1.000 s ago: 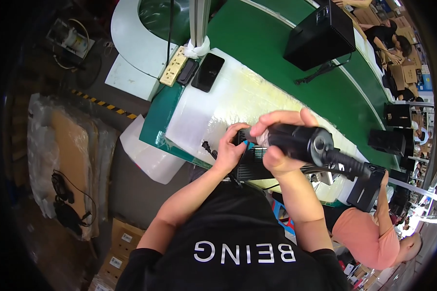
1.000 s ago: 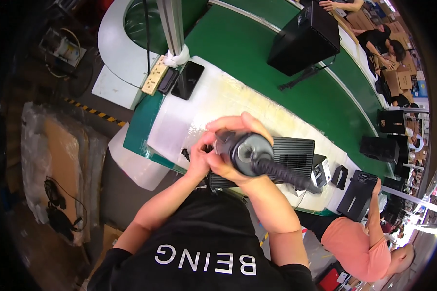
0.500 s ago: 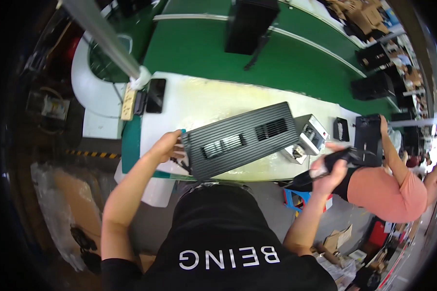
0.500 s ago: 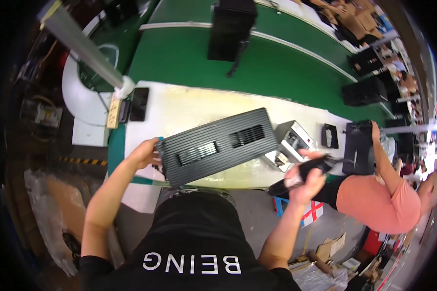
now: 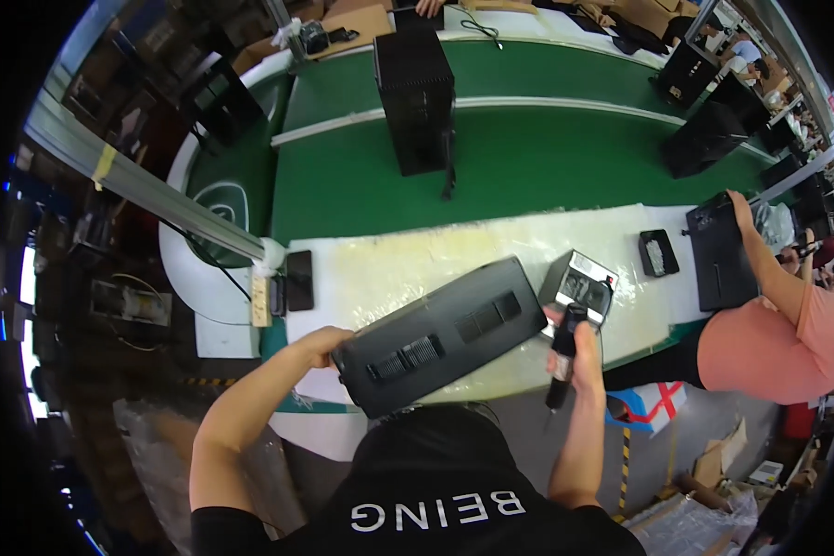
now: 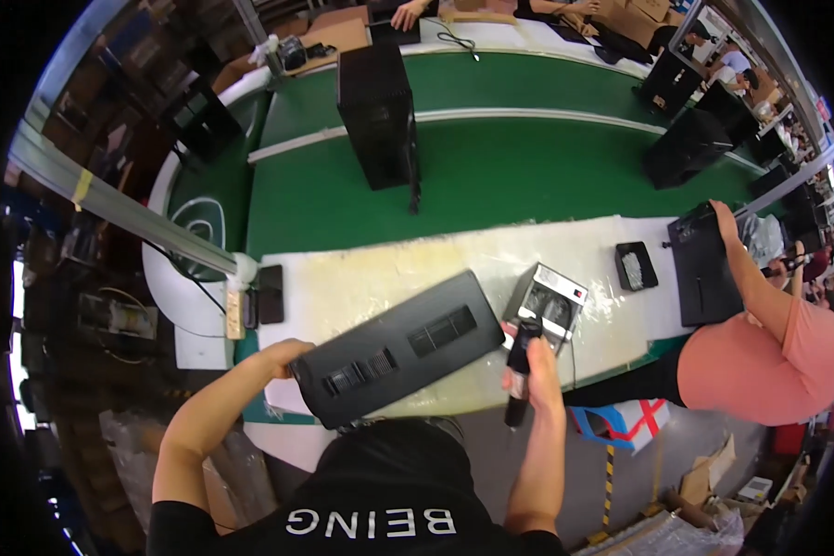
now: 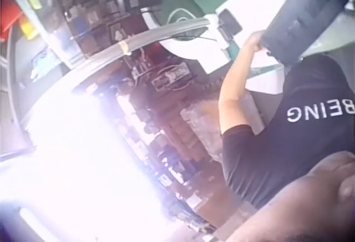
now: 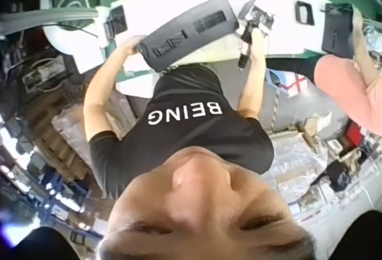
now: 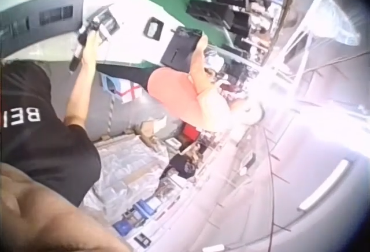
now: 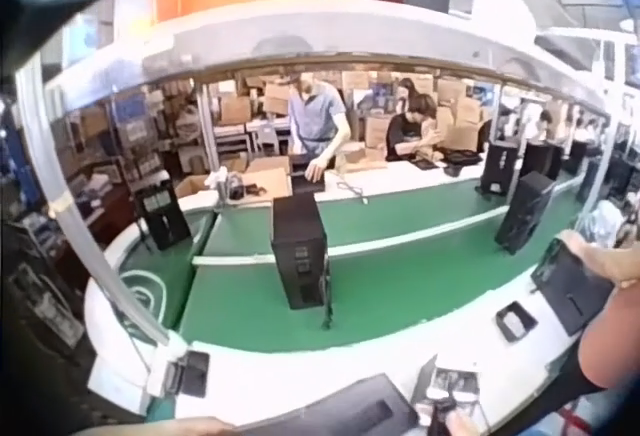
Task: Assembling the top housing of an appliance using an electric screwdriver on a factory assembly line.
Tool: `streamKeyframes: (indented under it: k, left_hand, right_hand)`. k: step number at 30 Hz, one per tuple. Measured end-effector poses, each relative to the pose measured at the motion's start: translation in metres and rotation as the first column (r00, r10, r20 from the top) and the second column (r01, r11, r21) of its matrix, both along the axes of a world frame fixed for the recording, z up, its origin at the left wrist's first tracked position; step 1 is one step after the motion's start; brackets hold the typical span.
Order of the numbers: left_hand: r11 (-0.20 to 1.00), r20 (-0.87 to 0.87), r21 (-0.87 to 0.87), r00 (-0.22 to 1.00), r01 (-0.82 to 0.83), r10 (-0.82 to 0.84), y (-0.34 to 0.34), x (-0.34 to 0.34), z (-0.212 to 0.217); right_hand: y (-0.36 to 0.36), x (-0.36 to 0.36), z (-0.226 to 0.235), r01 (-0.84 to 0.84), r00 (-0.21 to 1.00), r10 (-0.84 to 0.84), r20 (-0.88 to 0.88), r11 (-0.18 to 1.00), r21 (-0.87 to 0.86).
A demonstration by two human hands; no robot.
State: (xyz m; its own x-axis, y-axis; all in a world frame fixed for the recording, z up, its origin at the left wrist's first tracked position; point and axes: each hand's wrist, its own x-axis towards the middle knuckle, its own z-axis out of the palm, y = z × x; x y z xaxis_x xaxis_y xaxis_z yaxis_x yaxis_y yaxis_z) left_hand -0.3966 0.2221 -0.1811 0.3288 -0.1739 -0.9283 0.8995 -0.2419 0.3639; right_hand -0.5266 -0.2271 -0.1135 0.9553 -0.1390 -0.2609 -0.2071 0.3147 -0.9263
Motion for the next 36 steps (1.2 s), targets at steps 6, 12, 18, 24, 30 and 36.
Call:
streamKeyframes:
  k: [6, 12, 18, 24, 30, 36]
  left_hand:
    - [0.911, 0.457, 0.403, 0.845, 0.083, -0.279, -0.026, 0.033, 0.128]
    - [0.526, 0.51, 0.85, 0.265, -0.014, -0.818, -0.044, 0.1, 0.234]
    - [0.169, 0.104, 0.966, -0.301, -0.198, -0.948, -0.046, 0.185, 0.277]
    - [-0.113, -0.2, 0.956, -0.322, -0.27, -0.925, -0.038, 0.286, 0.279]
    - [-0.025, -0.203, 0.899, -0.366, -0.438, -0.908, -0.012, 0.331, 0.235]
    - [0.375, 0.117, 0.769, -0.462, -0.518, -0.879, -0.015, 0.32, 0.147]
  right_hand:
    - [0.003, -0.018, -0.039, 0.049, 0.976, -0.02, -0.218, 0.991, 0.128]
    - [0.036, 0.013, -0.068, -0.056, 0.982, 0.145, -0.125, 0.841, 0.537]
    - [0.043, 0.028, -0.073, -0.016, 0.959, 0.113, -0.26, 0.937, 0.348]
    - [0.045, 0.015, -0.099, -0.068, 0.945, 0.132, -0.3, 0.974, 0.216]
    - [0.045, 0.021, -0.081, 0.018, 0.945, 0.039, -0.323, 0.985, 0.172]
    - [0.045, 0.039, -0.074, -0.005, 0.96, 0.008, -0.28, 1.0, 0.014]
